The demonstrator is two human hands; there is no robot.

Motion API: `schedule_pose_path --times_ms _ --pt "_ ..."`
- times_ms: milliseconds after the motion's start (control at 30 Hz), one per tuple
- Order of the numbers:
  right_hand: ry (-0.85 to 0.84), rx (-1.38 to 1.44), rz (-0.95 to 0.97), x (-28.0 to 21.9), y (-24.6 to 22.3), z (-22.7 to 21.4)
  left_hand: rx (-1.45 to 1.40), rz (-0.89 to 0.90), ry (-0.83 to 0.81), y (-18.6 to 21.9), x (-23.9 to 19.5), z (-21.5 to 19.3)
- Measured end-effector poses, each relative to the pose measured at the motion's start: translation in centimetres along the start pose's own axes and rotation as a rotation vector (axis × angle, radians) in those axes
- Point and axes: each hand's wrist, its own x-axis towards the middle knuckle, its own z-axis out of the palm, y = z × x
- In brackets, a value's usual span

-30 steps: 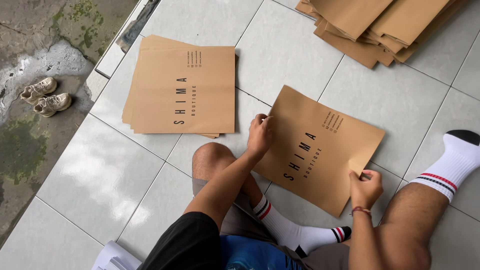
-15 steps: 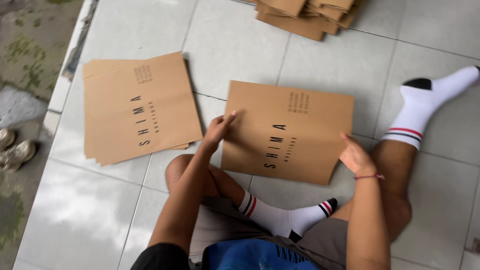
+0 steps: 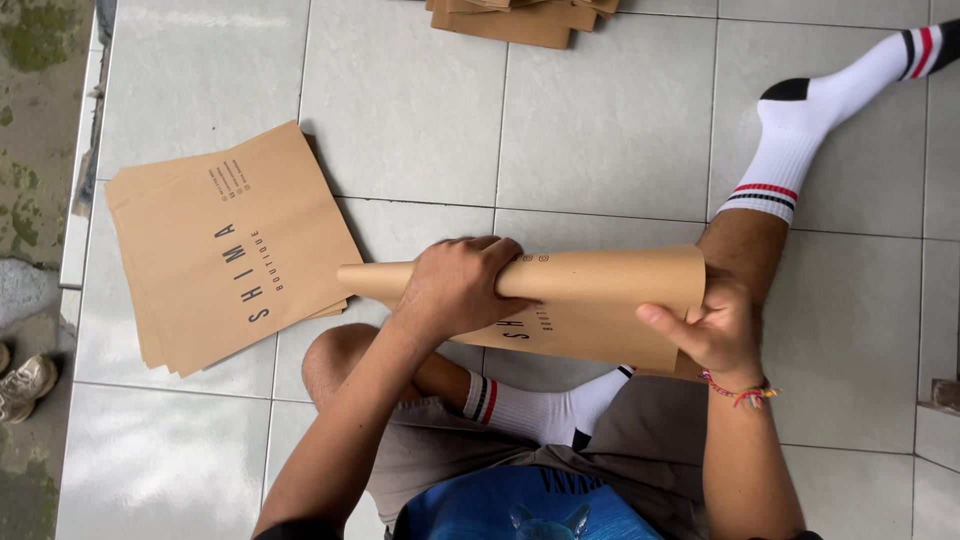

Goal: The person sits on a tiled floor and repeatedly folds flat brown paper bags labeled 'SHIMA BOUTIQUE' by hand. They fold the sides inward, crease the edges, and stack the finished bags into a pile.

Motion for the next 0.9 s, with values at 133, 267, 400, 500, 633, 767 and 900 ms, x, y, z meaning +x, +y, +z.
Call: schedule_pose_path --times_ms 133,267,400,500,633,767,900 --pt "0.305 -0.203 -0.097 4.0 -12.1 1.7 0.13 -0.032 0.083 -0.9 0.0 3.7" --pt "-0.089 -0.849 -0.383 7.5 -17.8 3.1 0.283 -0.004 0.092 -0.1 -0.1 4.8" --pt "-0.279 -0.844 -0.394 8.9 -18.5 3.8 0.301 0.03 0.161 0.7 -0.2 5.0" --pt "-0.286 -0.761 -0.369 8.8 -18.3 4.0 0.32 0.025 0.117 0.8 -0.5 4.7" --pt "-0.277 -0.742 -0.385 8.4 -18.4 4.3 0.346 0.017 0.039 1.2 -0.9 4.2" --pt "-0.284 -0.706 -0.402 8.4 -18.3 4.2 0.325 0.002 0.007 2.1 -1.1 3.5" --pt "-0.285 -0.722 -0.387 8.5 -18.1 4.2 -0.081 0.124 0.194 5.1 -0.2 0.1"
